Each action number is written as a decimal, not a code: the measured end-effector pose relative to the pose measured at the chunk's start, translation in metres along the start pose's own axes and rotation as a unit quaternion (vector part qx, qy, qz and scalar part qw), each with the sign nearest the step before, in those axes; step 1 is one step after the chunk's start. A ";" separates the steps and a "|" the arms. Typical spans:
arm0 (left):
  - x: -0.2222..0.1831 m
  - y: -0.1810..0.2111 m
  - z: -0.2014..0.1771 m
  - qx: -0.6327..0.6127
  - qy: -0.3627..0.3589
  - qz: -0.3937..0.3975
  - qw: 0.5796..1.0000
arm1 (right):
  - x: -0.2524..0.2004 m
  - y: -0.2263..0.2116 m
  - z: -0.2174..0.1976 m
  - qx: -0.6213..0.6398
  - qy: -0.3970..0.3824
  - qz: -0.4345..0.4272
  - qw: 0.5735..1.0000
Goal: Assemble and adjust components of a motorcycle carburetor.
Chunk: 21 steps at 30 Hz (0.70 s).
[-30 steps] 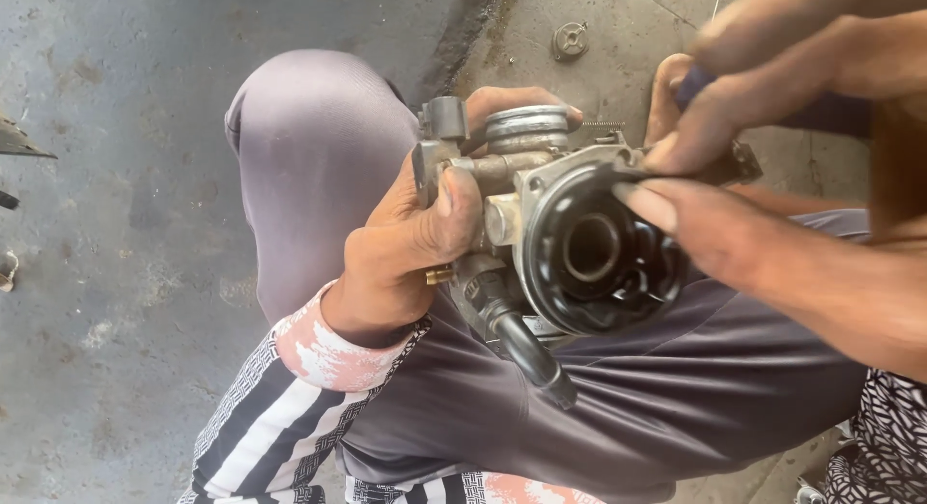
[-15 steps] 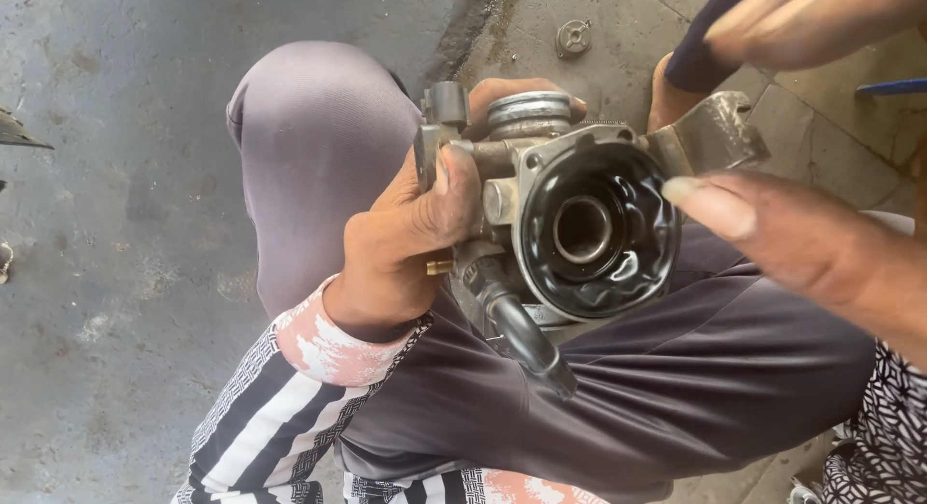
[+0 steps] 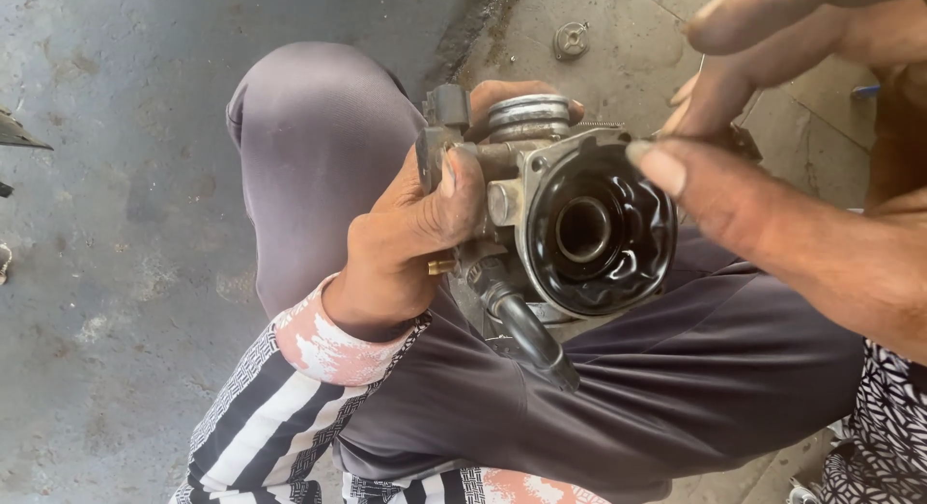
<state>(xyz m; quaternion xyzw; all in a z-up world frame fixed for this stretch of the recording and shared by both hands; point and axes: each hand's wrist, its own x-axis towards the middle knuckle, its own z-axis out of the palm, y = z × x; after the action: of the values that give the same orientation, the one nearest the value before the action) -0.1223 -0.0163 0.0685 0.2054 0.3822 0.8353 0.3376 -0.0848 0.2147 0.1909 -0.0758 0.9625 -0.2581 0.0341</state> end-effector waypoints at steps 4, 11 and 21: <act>0.003 -0.020 -0.012 0.004 -0.006 0.023 1.000 | 0.007 0.008 -0.006 0.002 -0.052 -0.091 0.994; 0.003 -0.013 -0.007 0.006 -0.023 0.031 0.999 | 0.001 -0.003 -0.005 0.044 -0.019 -0.079 0.996; 0.000 0.021 0.017 0.041 0.019 0.031 0.998 | -0.030 -0.020 0.010 -0.027 0.098 -0.134 0.986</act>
<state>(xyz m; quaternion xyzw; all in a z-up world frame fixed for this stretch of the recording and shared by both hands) -0.1204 -0.0177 0.0952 0.2152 0.4157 0.8329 0.2952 -0.0514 0.1974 0.1932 -0.1792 0.9490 -0.2407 -0.0970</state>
